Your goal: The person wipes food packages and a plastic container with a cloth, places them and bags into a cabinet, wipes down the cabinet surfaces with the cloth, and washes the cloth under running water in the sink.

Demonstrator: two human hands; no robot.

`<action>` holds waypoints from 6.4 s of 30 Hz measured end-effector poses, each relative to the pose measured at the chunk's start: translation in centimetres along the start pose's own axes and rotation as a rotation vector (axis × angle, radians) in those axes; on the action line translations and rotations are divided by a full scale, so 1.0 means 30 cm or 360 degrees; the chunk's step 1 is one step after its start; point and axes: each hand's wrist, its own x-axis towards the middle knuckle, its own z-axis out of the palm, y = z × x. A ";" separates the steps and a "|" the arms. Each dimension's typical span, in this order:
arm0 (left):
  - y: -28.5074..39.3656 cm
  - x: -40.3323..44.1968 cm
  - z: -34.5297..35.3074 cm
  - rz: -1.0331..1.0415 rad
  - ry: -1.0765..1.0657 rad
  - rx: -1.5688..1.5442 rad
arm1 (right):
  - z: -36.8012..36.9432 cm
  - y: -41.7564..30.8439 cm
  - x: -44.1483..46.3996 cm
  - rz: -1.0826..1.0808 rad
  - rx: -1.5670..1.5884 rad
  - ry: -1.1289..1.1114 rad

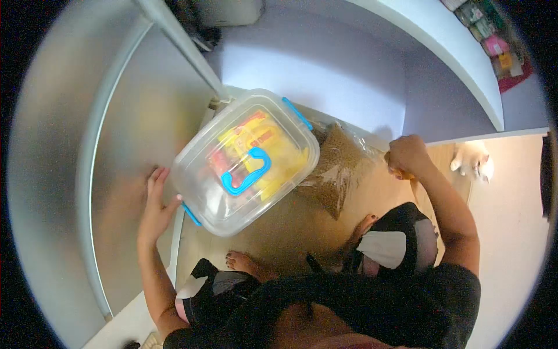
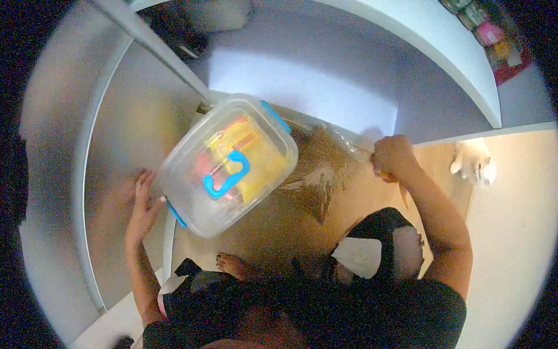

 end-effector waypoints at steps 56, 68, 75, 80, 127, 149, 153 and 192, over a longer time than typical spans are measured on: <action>-0.278 -0.118 0.200 -0.1316 -0.1172 -0.1452 | 0.273 -0.017 0.214 0.0396 0.0637 0.1250; -0.169 -0.151 0.209 -0.1362 -0.0699 -0.1864 | -0.121 0.011 -0.059 -0.0082 0.2436 0.0487; -0.068 -0.160 0.208 -0.1299 -0.0405 -0.1908 | -0.247 -0.253 0.192 -0.1136 0.2297 0.0316; -0.020 -0.175 0.200 -0.1226 -0.0274 -0.1891 | -0.192 -0.302 0.154 -0.1075 0.2958 0.0246; 0.981 1.145 0.623 -0.0142 -0.0672 -0.2054 | -0.036 0.286 0.083 0.0143 0.4135 0.2246; 0.791 1.083 0.501 -0.0001 -0.0536 -0.1612 | 0.311 0.266 0.510 0.0869 0.2948 0.2254; 0.553 0.848 0.337 -0.0190 -0.0698 -0.1158 | 0.309 0.162 0.565 0.0932 0.1635 0.2305; 0.223 0.334 0.493 -0.0181 -0.1425 -0.0820 | 0.453 -0.008 0.132 0.0572 0.0666 0.0721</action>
